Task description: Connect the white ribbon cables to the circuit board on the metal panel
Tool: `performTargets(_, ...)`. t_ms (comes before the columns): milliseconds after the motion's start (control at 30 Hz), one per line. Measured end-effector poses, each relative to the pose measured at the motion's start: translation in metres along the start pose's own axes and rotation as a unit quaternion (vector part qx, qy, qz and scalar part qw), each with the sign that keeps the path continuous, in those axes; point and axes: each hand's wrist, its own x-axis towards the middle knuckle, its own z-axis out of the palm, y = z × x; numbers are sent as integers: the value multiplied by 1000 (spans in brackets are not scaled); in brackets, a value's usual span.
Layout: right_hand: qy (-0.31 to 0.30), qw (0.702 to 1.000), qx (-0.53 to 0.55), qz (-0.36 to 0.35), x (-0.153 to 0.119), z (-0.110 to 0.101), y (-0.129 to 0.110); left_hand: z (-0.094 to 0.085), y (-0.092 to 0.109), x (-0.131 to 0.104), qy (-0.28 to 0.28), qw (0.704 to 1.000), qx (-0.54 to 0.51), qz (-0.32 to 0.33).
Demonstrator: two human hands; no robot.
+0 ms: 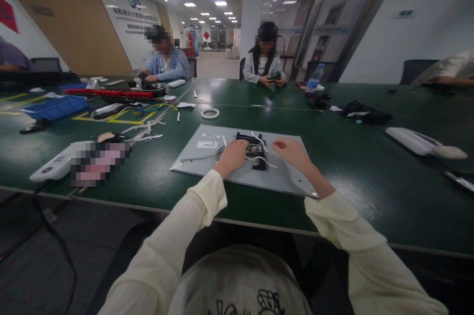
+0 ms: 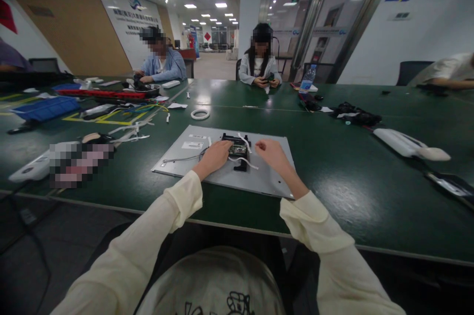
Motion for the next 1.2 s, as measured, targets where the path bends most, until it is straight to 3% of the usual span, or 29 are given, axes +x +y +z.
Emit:
performTargets(167,-105,994,17,-22,-6,5,-7,0,1,-1,-4,1000,24,19)
performTargets(333,-184,981,44,-37,-7,4,-7,0,-1,-1,-9,991,116,66)
performTargets(467,-208,975,72,-9,-6,2,-5,-1,-1,0,-34,968,230,89)
performTargets(567,-210,968,134,29,-6,0,-7,-1,-1,1,-70,934,335,100)
performTargets(700,-231,932,275,56,-9,-4,-13,-1,-1,1,-78,907,397,115)
performTargets(867,-241,893,376,52,-11,-6,-16,-4,9,-1,-15,914,379,148)
performTargets(1000,-217,895,387,52,-13,-9,-19,-9,21,-1,39,956,241,159)
performTargets(1100,-206,895,393,50,-13,-9,-19,-10,26,-4,15,976,138,165)
performTargets(1200,-200,896,395,45,-12,-8,-16,-9,30,-8,-18,983,112,147)
